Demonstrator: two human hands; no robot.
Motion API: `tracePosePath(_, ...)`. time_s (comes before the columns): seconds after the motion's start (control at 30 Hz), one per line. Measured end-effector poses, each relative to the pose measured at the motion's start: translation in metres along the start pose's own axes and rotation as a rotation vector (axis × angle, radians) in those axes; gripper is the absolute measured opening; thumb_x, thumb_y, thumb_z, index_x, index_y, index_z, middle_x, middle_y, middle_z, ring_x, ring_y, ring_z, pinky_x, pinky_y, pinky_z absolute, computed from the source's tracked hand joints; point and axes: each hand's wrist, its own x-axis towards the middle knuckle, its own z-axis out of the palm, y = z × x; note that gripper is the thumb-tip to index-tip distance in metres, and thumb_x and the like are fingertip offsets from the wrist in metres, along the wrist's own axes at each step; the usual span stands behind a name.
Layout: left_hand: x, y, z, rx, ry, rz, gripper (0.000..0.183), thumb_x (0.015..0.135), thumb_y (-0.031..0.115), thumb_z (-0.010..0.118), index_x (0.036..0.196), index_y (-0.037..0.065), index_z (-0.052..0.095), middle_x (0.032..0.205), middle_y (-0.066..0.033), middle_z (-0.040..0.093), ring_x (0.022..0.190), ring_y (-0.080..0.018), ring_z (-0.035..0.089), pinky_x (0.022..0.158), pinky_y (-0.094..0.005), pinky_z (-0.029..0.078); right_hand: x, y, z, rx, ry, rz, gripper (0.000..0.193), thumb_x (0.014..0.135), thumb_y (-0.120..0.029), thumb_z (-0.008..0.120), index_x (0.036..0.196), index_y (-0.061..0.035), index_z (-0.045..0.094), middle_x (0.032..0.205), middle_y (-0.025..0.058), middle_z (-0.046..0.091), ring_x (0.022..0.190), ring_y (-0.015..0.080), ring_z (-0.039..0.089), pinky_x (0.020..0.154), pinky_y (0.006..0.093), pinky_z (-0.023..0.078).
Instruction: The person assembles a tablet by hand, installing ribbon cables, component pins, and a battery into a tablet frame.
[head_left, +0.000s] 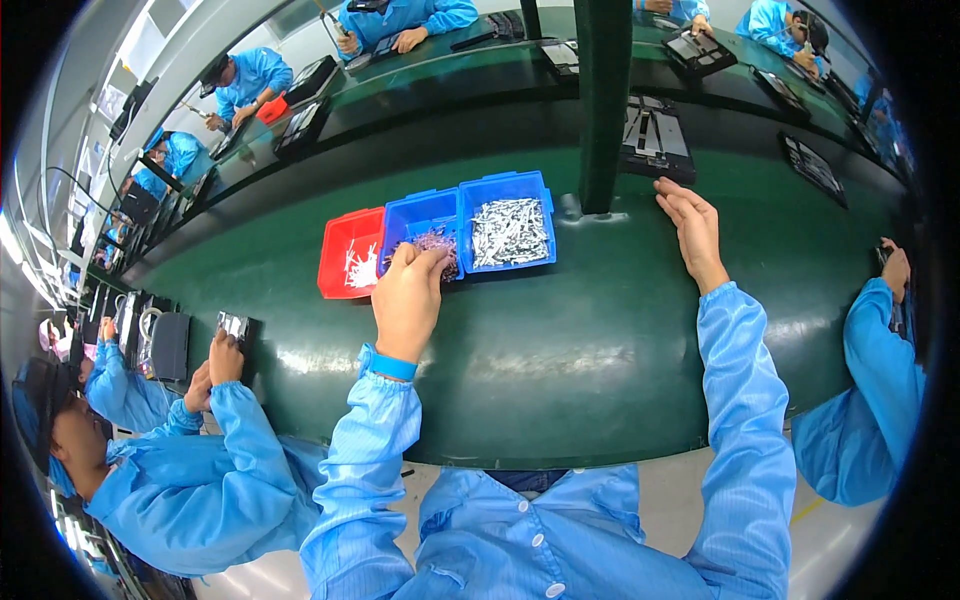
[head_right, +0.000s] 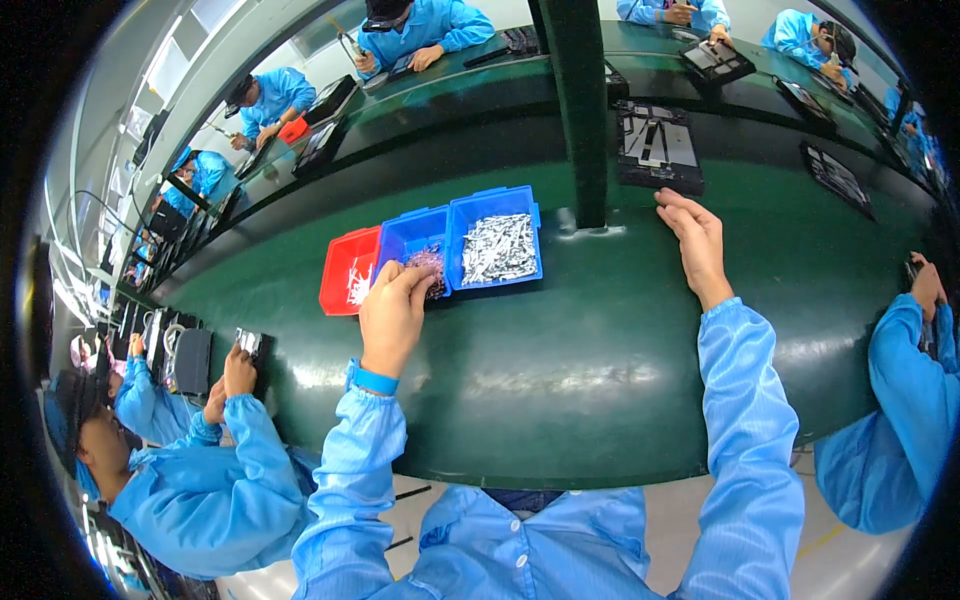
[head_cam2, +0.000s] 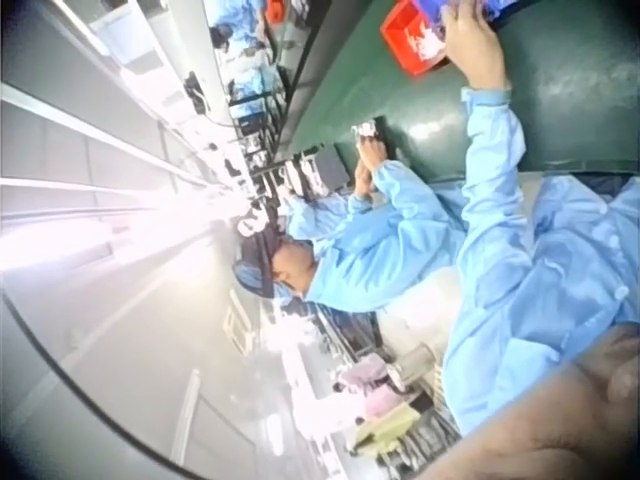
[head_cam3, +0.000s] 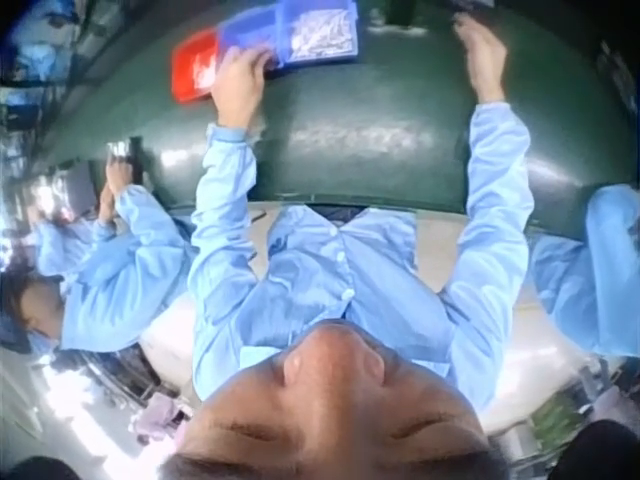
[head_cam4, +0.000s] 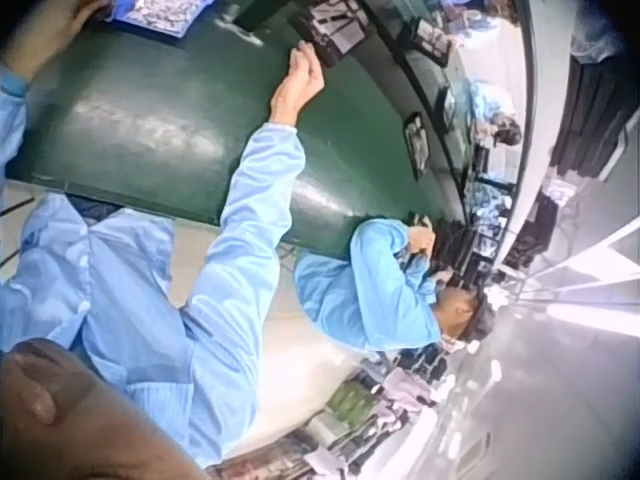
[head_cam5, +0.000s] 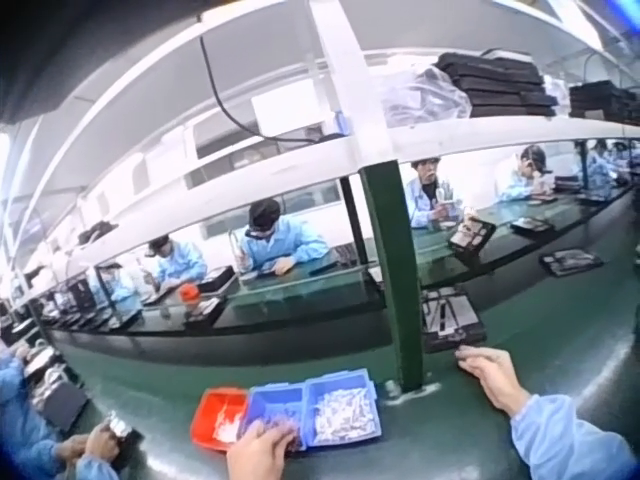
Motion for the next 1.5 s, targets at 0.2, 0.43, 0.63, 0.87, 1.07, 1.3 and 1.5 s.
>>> tracePosePath(0.2, 0.001, -0.002, 0.007, 0.003, -0.029, 0.016, 0.010, 0.088, 0.014, 0.067, 0.092, 0.005, 0.071, 0.086, -0.0110, 0.060, 0.075, -0.0321, 0.063, 0.065, -0.0422, 0.050, -0.007, -0.006, 0.005, -0.032, 0.029, -0.001, 0.023, 0.093, -0.005, 0.056, 0.111, 0.0063, 0.067, 0.114, 0.0168, 0.068, 0.108, 0.0232, 0.065, 0.099, 0.0332, 0.051)
tracePosePath(0.43, 0.005, 0.000, 0.005, -0.242, 0.057, -0.144, 0.011, 0.088, 0.012, 0.066, 0.088, 0.000, 0.064, 0.076, -0.0129, 0.060, 0.065, -0.0250, 0.059, 0.060, -0.0368, 0.047, -0.010, -0.010, 0.007, -0.097, 0.042, 0.036, 0.024, 0.094, -0.007, 0.056, 0.110, 0.0075, 0.066, 0.110, 0.0154, 0.068, 0.105, 0.0227, 0.066, 0.095, 0.0321, 0.051)
tracePosePath(0.63, -0.001, -0.009, 0.016, -0.219, 0.172, -0.132, 0.010, 0.089, 0.009, 0.065, 0.091, 0.000, 0.065, 0.070, -0.0097, 0.057, 0.059, -0.0206, 0.053, 0.055, -0.0342, 0.043, -0.019, -0.011, 0.012, -0.086, 0.043, 0.018, 0.021, 0.090, -0.008, 0.061, 0.105, 0.0040, 0.069, 0.100, 0.0113, 0.070, 0.089, 0.0165, 0.067, 0.082, 0.0272, 0.052)
tracePosePath(0.87, -0.003, -0.005, 0.013, -0.340, 0.218, -0.178, 0.010, 0.089, 0.009, 0.068, 0.094, 0.000, 0.068, 0.060, -0.0011, 0.044, 0.053, -0.0093, 0.039, 0.049, -0.0287, 0.034, -0.035, -0.017, 0.023, -0.158, -0.014, 0.024, 0.020, 0.087, -0.006, 0.063, 0.104, 0.0028, 0.069, 0.097, 0.0095, 0.070, 0.086, 0.0149, 0.067, 0.079, 0.0267, 0.052)
tracePosePath(1.07, -0.006, -0.009, 0.016, -0.383, 0.239, -0.224, 0.013, 0.092, 0.012, 0.068, 0.092, -0.001, 0.067, 0.059, 0.0026, 0.039, 0.055, -0.0064, 0.034, 0.048, -0.0266, 0.031, -0.046, -0.020, 0.034, -0.214, -0.098, 0.022, 0.019, 0.087, -0.007, 0.064, 0.103, 0.0022, 0.069, 0.095, 0.0079, 0.070, 0.082, 0.0119, 0.064, 0.074, 0.0252, 0.050)
tracePosePath(1.3, -0.010, -0.007, 0.012, -0.495, 0.296, -0.217, 0.013, 0.093, 0.011, 0.068, 0.098, -0.001, 0.069, 0.061, 0.0068, 0.039, 0.057, -0.0032, 0.033, 0.050, -0.0224, 0.028, -0.058, -0.023, 0.043, -0.262, -0.163, 0.044, 0.018, 0.088, -0.008, 0.067, 0.104, 0.0001, 0.069, 0.093, 0.0039, 0.069, 0.081, 0.0084, 0.062, 0.073, 0.0234, 0.049)
tracePosePath(1.5, -0.045, 0.042, -0.008, -0.972, 0.072, -0.445, 0.011, 0.092, 0.005, 0.068, 0.100, -0.001, 0.072, 0.070, 0.0098, 0.044, 0.060, 0.0000, 0.032, 0.052, -0.0194, 0.024, -0.108, -0.035, 0.097, -0.346, -0.278, -0.207, 0.014, 0.088, -0.009, 0.071, 0.100, -0.0037, 0.069, 0.092, 0.0018, 0.068, 0.081, 0.0074, 0.062, 0.067, 0.0204, 0.046)
